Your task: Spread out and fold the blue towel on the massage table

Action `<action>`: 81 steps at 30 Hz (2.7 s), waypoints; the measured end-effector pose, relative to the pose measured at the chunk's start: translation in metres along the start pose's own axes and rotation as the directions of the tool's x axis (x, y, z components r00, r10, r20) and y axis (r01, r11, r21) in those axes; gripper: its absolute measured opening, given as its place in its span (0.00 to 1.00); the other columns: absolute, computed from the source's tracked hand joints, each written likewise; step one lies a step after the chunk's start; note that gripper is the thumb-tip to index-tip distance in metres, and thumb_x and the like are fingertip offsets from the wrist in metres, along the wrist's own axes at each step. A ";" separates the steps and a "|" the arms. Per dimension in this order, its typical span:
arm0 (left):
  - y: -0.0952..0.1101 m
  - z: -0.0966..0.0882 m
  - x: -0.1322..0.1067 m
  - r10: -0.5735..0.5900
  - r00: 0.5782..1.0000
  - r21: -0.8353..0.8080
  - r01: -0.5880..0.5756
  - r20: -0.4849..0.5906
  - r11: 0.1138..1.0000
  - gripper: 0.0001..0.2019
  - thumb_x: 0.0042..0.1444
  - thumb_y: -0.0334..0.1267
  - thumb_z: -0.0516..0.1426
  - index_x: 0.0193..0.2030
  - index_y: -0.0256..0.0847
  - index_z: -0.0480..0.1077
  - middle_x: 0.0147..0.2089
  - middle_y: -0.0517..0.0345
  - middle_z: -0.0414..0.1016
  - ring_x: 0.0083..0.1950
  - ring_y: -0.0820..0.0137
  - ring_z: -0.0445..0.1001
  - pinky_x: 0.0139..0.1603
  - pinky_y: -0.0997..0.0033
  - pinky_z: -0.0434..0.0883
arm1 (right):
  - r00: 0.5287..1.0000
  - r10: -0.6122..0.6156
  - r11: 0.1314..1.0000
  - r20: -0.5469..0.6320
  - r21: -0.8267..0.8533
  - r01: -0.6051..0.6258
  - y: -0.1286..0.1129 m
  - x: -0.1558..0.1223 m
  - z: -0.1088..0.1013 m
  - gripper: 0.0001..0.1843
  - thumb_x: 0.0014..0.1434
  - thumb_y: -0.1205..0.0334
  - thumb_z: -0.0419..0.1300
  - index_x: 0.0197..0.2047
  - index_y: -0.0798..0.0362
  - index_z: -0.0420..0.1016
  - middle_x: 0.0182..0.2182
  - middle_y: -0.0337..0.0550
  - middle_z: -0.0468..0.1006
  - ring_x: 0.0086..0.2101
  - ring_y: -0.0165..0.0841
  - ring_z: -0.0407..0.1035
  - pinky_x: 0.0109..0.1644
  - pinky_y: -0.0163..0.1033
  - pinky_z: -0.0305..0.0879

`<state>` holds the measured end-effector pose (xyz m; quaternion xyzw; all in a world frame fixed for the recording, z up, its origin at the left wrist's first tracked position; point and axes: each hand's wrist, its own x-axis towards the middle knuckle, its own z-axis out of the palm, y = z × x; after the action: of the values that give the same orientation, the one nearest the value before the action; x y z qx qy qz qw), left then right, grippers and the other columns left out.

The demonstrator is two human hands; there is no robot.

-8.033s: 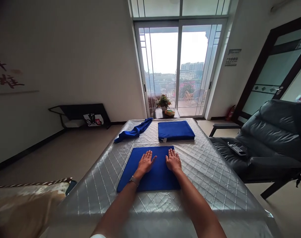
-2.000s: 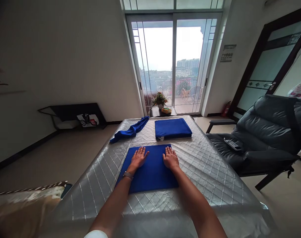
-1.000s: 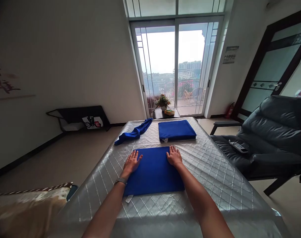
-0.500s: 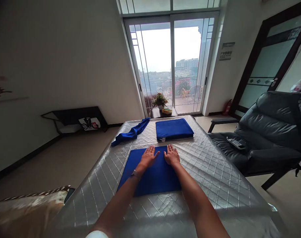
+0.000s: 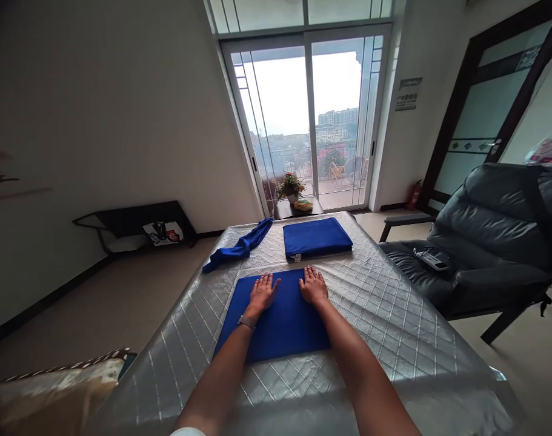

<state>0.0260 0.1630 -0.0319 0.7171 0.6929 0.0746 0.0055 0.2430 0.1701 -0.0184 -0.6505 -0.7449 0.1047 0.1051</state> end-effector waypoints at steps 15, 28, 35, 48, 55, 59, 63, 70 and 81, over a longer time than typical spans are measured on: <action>-0.072 -0.003 -0.012 -0.163 0.983 -0.013 0.163 -0.088 0.987 0.40 0.69 0.59 0.33 0.75 0.29 0.53 0.78 0.41 0.51 0.78 0.57 0.50 0.77 0.53 0.50 | 0.998 -0.025 0.995 -0.052 -0.099 0.020 -0.005 -0.007 -0.006 0.36 0.71 0.55 0.39 0.76 0.64 0.49 0.75 0.51 0.47 0.74 0.37 0.39 0.76 0.46 0.30; -0.057 -0.019 -0.007 -0.155 0.985 0.014 0.157 -0.078 0.988 0.40 0.70 0.59 0.36 0.75 0.26 0.52 0.77 0.34 0.52 0.78 0.52 0.48 0.77 0.49 0.49 | 0.999 -0.029 0.998 0.040 -0.054 0.031 0.000 -0.035 -0.002 0.37 0.72 0.50 0.37 0.77 0.62 0.45 0.76 0.47 0.43 0.74 0.35 0.35 0.76 0.45 0.32; 0.073 -0.012 -0.014 0.238 0.971 -0.113 -0.239 -0.023 0.964 0.40 0.71 0.57 0.30 0.76 0.28 0.51 0.78 0.41 0.48 0.79 0.61 0.45 0.78 0.58 0.48 | 0.998 -0.055 0.997 0.043 -0.054 0.057 0.002 -0.037 -0.004 0.36 0.72 0.53 0.38 0.77 0.61 0.46 0.76 0.47 0.44 0.74 0.36 0.37 0.75 0.45 0.33; 0.010 -0.007 -0.040 0.072 0.997 -0.037 -0.071 0.017 0.997 0.41 0.69 0.59 0.27 0.77 0.35 0.51 0.78 0.46 0.49 0.79 0.61 0.46 0.78 0.53 0.47 | 0.998 -0.044 0.999 0.040 -0.029 0.045 -0.001 -0.038 -0.006 0.37 0.72 0.50 0.37 0.77 0.62 0.45 0.76 0.48 0.44 0.74 0.35 0.36 0.75 0.45 0.32; -0.068 -0.009 -0.067 -0.088 0.996 0.033 0.088 -0.004 0.996 0.42 0.68 0.59 0.27 0.77 0.30 0.49 0.79 0.43 0.47 0.79 0.58 0.47 0.77 0.54 0.48 | 0.999 -0.035 0.998 0.035 -0.050 0.037 -0.003 -0.039 -0.009 0.37 0.72 0.51 0.37 0.77 0.62 0.46 0.76 0.48 0.45 0.74 0.35 0.37 0.75 0.44 0.32; -0.075 -0.011 -0.074 -0.073 0.997 0.026 0.073 -0.026 0.997 0.42 0.68 0.59 0.26 0.77 0.31 0.49 0.78 0.43 0.50 0.79 0.58 0.47 0.77 0.53 0.50 | 0.999 -0.033 0.997 0.043 -0.072 0.036 -0.007 -0.041 -0.014 0.36 0.72 0.53 0.38 0.77 0.61 0.46 0.76 0.49 0.45 0.74 0.35 0.36 0.75 0.45 0.32; -0.070 -0.012 -0.073 -0.090 0.996 0.025 0.090 -0.021 0.996 0.42 0.68 0.59 0.27 0.76 0.31 0.50 0.78 0.42 0.49 0.79 0.59 0.47 0.77 0.54 0.49 | 0.998 -0.054 0.994 0.018 -0.092 0.056 -0.008 -0.055 -0.015 0.36 0.71 0.55 0.37 0.77 0.63 0.47 0.76 0.49 0.45 0.74 0.36 0.36 0.76 0.46 0.30; -0.071 -0.013 -0.072 -0.087 0.994 0.045 0.090 -0.064 0.995 0.43 0.68 0.61 0.27 0.76 0.30 0.50 0.77 0.39 0.53 0.78 0.56 0.49 0.77 0.50 0.49 | 0.998 -0.048 0.995 0.039 -0.085 0.052 0.002 -0.086 -0.003 0.38 0.72 0.50 0.36 0.77 0.64 0.45 0.76 0.49 0.43 0.74 0.38 0.35 0.76 0.47 0.32; 0.090 -0.015 -0.075 0.329 0.941 -0.104 -0.335 -0.076 0.936 0.38 0.71 0.56 0.30 0.75 0.32 0.54 0.77 0.44 0.53 0.79 0.62 0.49 0.78 0.56 0.50 | 0.997 -0.068 0.994 0.030 -0.085 0.071 0.004 -0.090 -0.001 0.36 0.71 0.54 0.39 0.77 0.61 0.46 0.76 0.49 0.43 0.74 0.38 0.36 0.76 0.47 0.33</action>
<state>0.1119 0.0835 -0.0141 0.8197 0.5564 0.1351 0.0143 0.2591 0.0815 -0.0202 -0.6267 -0.7722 0.0776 0.0706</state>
